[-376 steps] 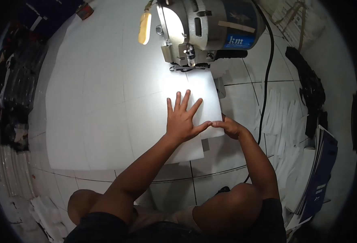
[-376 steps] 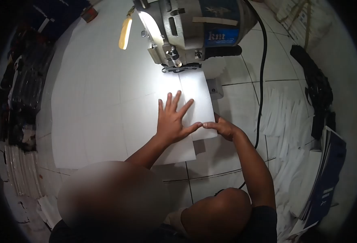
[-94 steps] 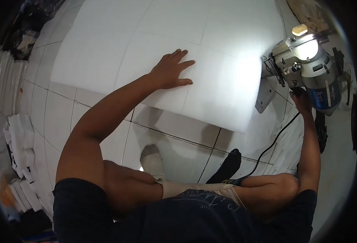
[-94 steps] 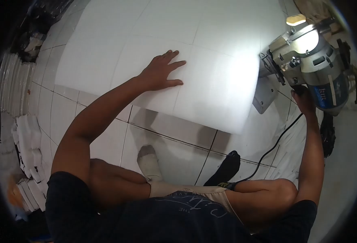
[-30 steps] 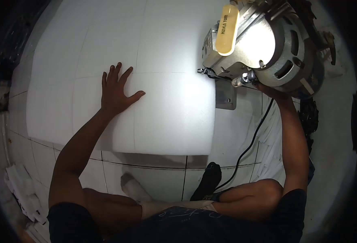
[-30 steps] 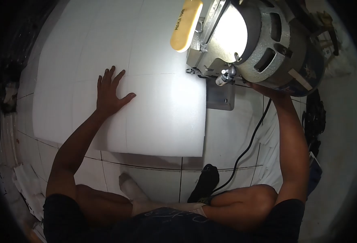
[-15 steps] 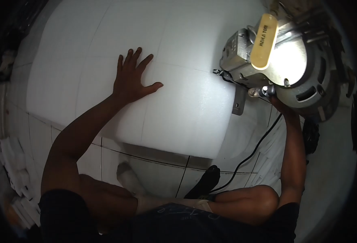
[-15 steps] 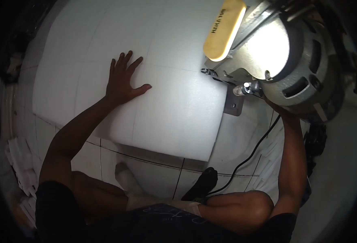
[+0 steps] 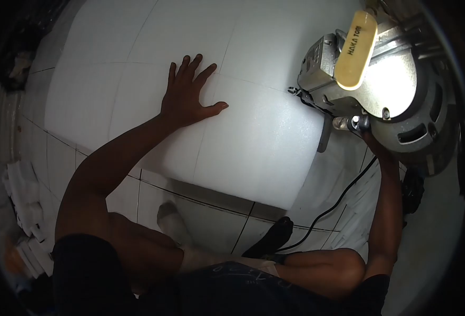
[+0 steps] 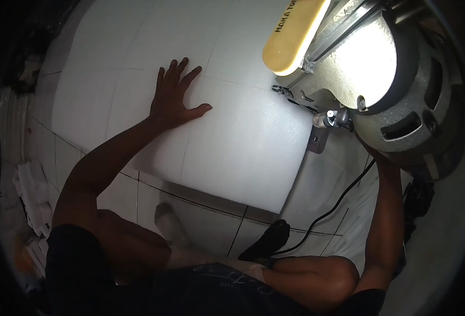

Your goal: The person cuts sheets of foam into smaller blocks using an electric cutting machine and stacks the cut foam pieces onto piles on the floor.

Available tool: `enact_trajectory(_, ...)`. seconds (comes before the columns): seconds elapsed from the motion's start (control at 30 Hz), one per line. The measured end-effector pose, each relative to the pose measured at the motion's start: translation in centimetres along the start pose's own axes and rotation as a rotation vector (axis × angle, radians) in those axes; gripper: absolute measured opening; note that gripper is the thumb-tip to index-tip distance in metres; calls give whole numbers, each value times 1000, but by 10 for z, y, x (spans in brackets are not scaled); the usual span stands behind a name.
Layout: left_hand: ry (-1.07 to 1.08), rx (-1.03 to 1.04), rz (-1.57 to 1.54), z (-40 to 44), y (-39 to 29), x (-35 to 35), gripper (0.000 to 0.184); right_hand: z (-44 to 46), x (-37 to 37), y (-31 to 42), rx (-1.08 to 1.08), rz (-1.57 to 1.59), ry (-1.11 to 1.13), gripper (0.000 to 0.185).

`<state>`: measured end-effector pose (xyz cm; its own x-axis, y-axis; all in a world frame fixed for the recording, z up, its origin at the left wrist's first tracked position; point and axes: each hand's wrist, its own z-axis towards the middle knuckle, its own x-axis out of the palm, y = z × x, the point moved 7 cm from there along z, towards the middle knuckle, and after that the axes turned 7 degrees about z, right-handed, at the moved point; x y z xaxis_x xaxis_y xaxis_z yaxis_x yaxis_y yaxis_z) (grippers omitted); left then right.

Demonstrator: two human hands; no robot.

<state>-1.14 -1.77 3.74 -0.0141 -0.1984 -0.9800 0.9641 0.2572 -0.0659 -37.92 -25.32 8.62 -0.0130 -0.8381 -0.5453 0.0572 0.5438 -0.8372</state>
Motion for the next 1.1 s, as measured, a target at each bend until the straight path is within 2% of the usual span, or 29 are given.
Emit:
enact_trajectory(0.07,-25,4,15,0,-1,0,89,-2,2,-2,32,69,48,50)
enact_trajectory(0.17,-38,15,23,1,-4,-3,88,5,-11,-4,35,78,-35,51)
enact_trajectory(0.23,-29,-4,19,-1,-2,0,88,23,-17,-11,113,362,1,52)
enact_trajectory(0.27,-21,-4,15,-3,-4,0,88,18,-12,-7,104,271,-20,55)
enact_trajectory(0.37,-20,-1,16,-1,-5,1,88,17,-15,-10,126,336,-81,56)
enact_trajectory(0.4,-11,-9,13,-2,-5,2,88,16,-13,-8,102,267,-44,44)
enact_trajectory(0.43,-8,-8,20,-1,-6,4,87,12,-9,-7,96,270,-45,44)
enact_trajectory(0.5,-5,-18,26,-2,-6,6,87,6,7,2,-12,185,75,31)
enact_trajectory(0.6,-24,-10,27,-4,-8,8,86,3,14,0,-4,163,78,26)
enact_trajectory(0.7,-49,11,15,-4,-13,4,85,13,0,1,35,119,-9,30)
enact_trajectory(0.73,-48,10,26,-4,-15,2,85,7,15,7,-82,92,128,35)
enact_trajectory(0.77,-54,10,44,-2,-16,-1,85,5,18,6,-67,87,127,35)
enact_trajectory(0.83,-60,18,51,-2,-20,-6,85,3,13,13,-142,-311,80,41)
enact_trajectory(0.87,-61,14,52,-2,-22,-9,85,15,-5,-6,104,261,65,44)
enact_trajectory(0.9,-71,20,61,1,-26,-12,85,16,-8,-10,115,255,59,44)
enact_trajectory(0.97,-74,25,61,1,-29,-15,85,20,-27,-13,49,315,-120,33)
enact_trajectory(1.0,-88,28,67,1,-31,-18,85,22,-29,-7,-45,54,-95,33)
enact_trajectory(1.03,-69,21,62,1,-31,-19,85,27,-33,-8,-38,52,-99,33)
enact_trajectory(1.1,-72,24,63,0,-33,-21,85,30,-47,-16,100,319,-218,38)
